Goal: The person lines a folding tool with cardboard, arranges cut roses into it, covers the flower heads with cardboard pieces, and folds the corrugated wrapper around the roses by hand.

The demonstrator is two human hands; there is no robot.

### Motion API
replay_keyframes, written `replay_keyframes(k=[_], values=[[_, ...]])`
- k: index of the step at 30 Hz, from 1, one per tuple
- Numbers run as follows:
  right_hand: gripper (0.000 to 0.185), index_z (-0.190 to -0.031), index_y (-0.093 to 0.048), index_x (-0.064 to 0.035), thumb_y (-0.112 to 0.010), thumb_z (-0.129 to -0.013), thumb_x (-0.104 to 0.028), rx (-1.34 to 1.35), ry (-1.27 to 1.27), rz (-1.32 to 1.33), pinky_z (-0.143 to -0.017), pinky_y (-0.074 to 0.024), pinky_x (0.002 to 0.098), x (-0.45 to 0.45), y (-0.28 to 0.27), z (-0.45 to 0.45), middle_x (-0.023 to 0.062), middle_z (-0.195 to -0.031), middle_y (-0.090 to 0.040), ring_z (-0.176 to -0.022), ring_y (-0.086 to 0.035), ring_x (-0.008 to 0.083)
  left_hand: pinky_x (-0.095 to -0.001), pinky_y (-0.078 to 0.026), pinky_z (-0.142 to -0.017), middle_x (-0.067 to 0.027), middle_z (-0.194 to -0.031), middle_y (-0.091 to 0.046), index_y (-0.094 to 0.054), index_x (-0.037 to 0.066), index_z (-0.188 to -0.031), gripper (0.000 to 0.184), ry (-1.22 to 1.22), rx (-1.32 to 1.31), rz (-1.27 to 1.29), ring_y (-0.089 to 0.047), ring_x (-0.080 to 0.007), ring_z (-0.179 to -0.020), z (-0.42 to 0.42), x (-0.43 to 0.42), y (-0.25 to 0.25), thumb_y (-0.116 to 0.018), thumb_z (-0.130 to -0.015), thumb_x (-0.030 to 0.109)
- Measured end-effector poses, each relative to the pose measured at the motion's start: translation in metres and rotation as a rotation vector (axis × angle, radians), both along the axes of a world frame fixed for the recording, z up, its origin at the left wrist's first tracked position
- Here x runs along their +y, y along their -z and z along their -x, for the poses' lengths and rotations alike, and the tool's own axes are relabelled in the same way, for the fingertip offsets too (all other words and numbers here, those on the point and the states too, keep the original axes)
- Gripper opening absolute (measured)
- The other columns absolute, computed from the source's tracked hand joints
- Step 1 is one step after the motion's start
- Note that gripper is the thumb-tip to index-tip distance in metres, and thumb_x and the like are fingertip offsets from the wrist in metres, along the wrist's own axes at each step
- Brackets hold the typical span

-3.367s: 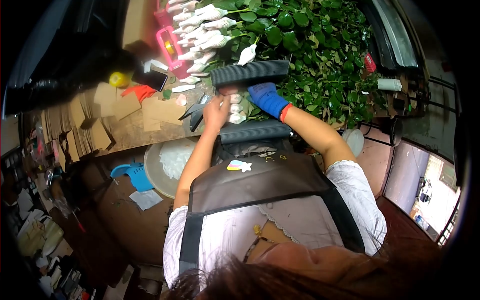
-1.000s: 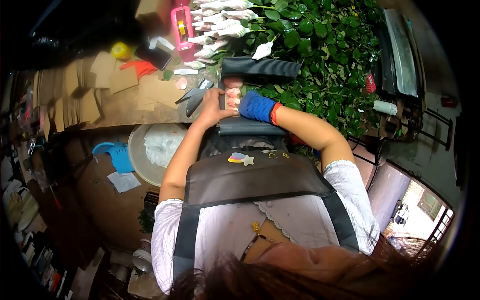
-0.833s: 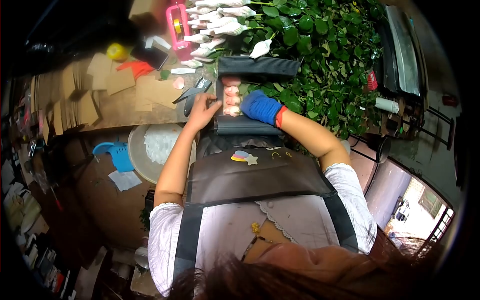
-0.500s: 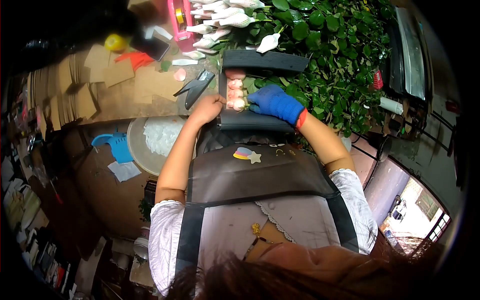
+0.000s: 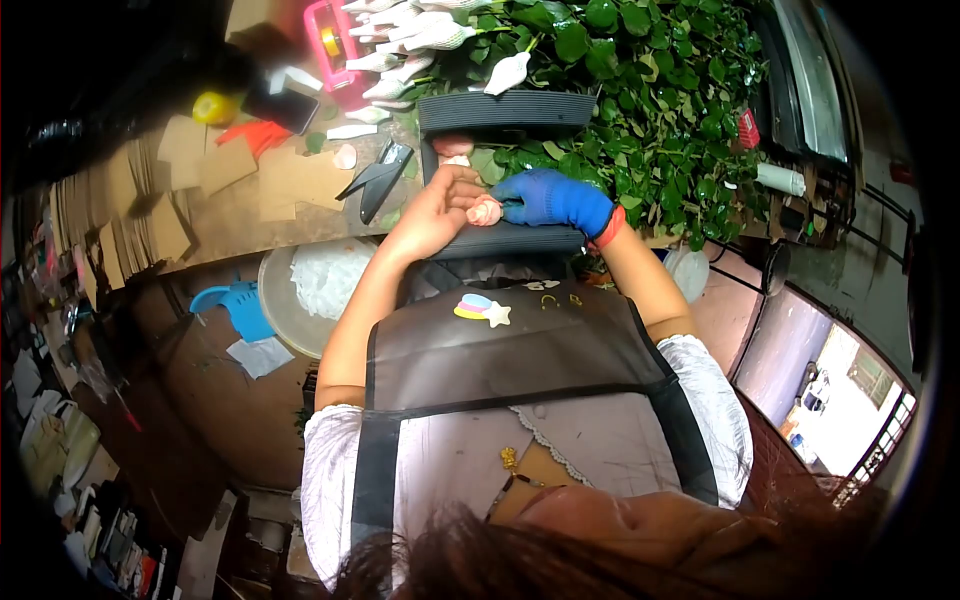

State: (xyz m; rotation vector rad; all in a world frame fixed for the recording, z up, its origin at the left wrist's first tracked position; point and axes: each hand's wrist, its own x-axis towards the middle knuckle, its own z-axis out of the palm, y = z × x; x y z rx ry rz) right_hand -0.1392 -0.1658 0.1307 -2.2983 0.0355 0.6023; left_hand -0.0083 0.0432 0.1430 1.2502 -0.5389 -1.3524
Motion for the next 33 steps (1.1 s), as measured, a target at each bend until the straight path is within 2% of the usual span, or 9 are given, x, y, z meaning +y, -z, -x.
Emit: replay_keyframes(k=[4, 7, 10, 13, 15, 16, 22, 28, 33], values=[[0.035, -0.111, -0.067, -0.0058, -0.066, -0.083, -0.027, 0.301, -0.101, -0.095, -0.077, -0.0534, 0.0396, -0.006, -0.024, -0.021, 0.0179, -0.097, -0.069, -0.084, -0.068, 0.0304, -0.0335, -0.049, -0.099, -0.0195, -0.121, -0.061, -0.041, -0.001, -0.133, 0.048, -0.050, 0.109, 0.033, -0.063, -0.0232, -0.111, -0.001, 0.001, 0.002, -0.047, -0.087, -0.013], [0.035, -0.110, -0.066, -0.0039, -0.070, -0.083, -0.026, 0.205, 0.002, -0.251, -0.076, -0.0524, 0.0367, -0.010, -0.001, -0.007, 0.0165, -0.095, -0.068, -0.081, -0.065, 0.0270, -0.0330, -0.049, -0.098, -0.0162, -0.119, -0.062, -0.045, -0.001, -0.130, 0.041, -0.143, 0.119, 0.007, -0.063, -0.0205, -0.108, 0.000, 0.003, 0.006, -0.047, -0.090, -0.009], [0.030, -0.098, -0.066, -0.0053, -0.071, -0.081, -0.029, -0.028, 0.249, -0.215, -0.073, -0.0517, 0.0388, 0.005, 0.003, 0.012, 0.0165, -0.090, -0.068, -0.080, -0.065, 0.0322, -0.0307, -0.049, -0.096, -0.0118, -0.113, -0.064, -0.052, -0.002, -0.123, 0.029, -0.173, -0.031, -0.022, -0.062, -0.0160, -0.105, -0.002, 0.006, 0.015, -0.051, -0.094, -0.004], [0.027, -0.091, -0.064, -0.0049, -0.071, -0.081, -0.028, -0.008, 0.445, -0.139, -0.071, -0.0515, 0.0388, 0.005, 0.003, 0.014, 0.0153, -0.085, -0.067, -0.075, -0.064, 0.0327, -0.0246, -0.049, -0.087, -0.0052, -0.104, -0.066, -0.059, -0.002, -0.116, 0.022, -0.133, -0.150, -0.058, -0.060, -0.0090, -0.095, -0.004, 0.007, 0.021, -0.060, -0.094, 0.002], [0.026, -0.088, -0.063, -0.0061, -0.072, -0.081, -0.030, -0.083, 0.329, -0.006, -0.069, -0.0518, 0.0406, 0.005, -0.004, 0.012, 0.0139, -0.082, -0.066, -0.074, -0.064, 0.0335, -0.0229, -0.049, -0.083, -0.0039, -0.103, -0.066, -0.059, -0.001, -0.117, 0.025, -0.073, -0.174, -0.034, -0.060, -0.0079, -0.090, -0.008, 0.003, 0.024, -0.063, -0.093, 0.003], [0.026, -0.089, -0.064, -0.0067, -0.072, -0.081, -0.030, -0.110, 0.299, 0.020, -0.069, -0.0521, 0.0408, 0.005, -0.004, 0.011, 0.0137, -0.082, -0.067, -0.074, -0.064, 0.0336, -0.0225, -0.049, -0.081, -0.0024, -0.101, -0.066, -0.059, 0.000, -0.115, 0.027, -0.135, -0.026, 0.005, -0.059, -0.0070, -0.085, -0.007, 0.001, 0.026, -0.069, -0.091, 0.005], [0.027, -0.092, -0.068, -0.0094, -0.074, -0.080, -0.032, -0.090, 0.276, 0.047, -0.071, -0.0537, 0.0403, 0.007, -0.010, 0.010, 0.0127, -0.086, -0.070, -0.078, -0.067, 0.0330, -0.0230, -0.049, -0.078, -0.0028, -0.097, -0.065, -0.058, 0.000, -0.111, 0.029, -0.046, -0.033, -0.032, -0.060, -0.0071, -0.084, -0.007, -0.004, 0.026, -0.074, -0.089, 0.007], [0.027, -0.091, -0.068, -0.0090, -0.074, -0.080, -0.033, -0.092, 0.266, 0.039, -0.071, -0.0537, 0.0406, 0.007, -0.011, 0.009, 0.0127, -0.085, -0.070, -0.078, -0.067, 0.0329, -0.0239, -0.050, -0.077, -0.0037, -0.097, -0.066, -0.056, 0.000, -0.112, 0.029, -0.034, -0.042, -0.098, -0.061, -0.0078, -0.084, -0.007, -0.006, 0.030, -0.073, -0.090, 0.009], [0.025, -0.091, -0.068, -0.0079, -0.072, -0.081, -0.030, -0.018, 0.309, 0.005, -0.071, -0.0533, 0.0400, 0.007, -0.016, 0.008, 0.0132, -0.085, -0.070, -0.078, -0.067, 0.0328, -0.0235, -0.049, -0.074, -0.0030, -0.093, -0.065, -0.055, 0.004, -0.115, 0.029, -0.166, 0.153, -0.019, -0.061, -0.0088, -0.080, -0.002, -0.006, 0.033, -0.071, -0.090, 0.007]])
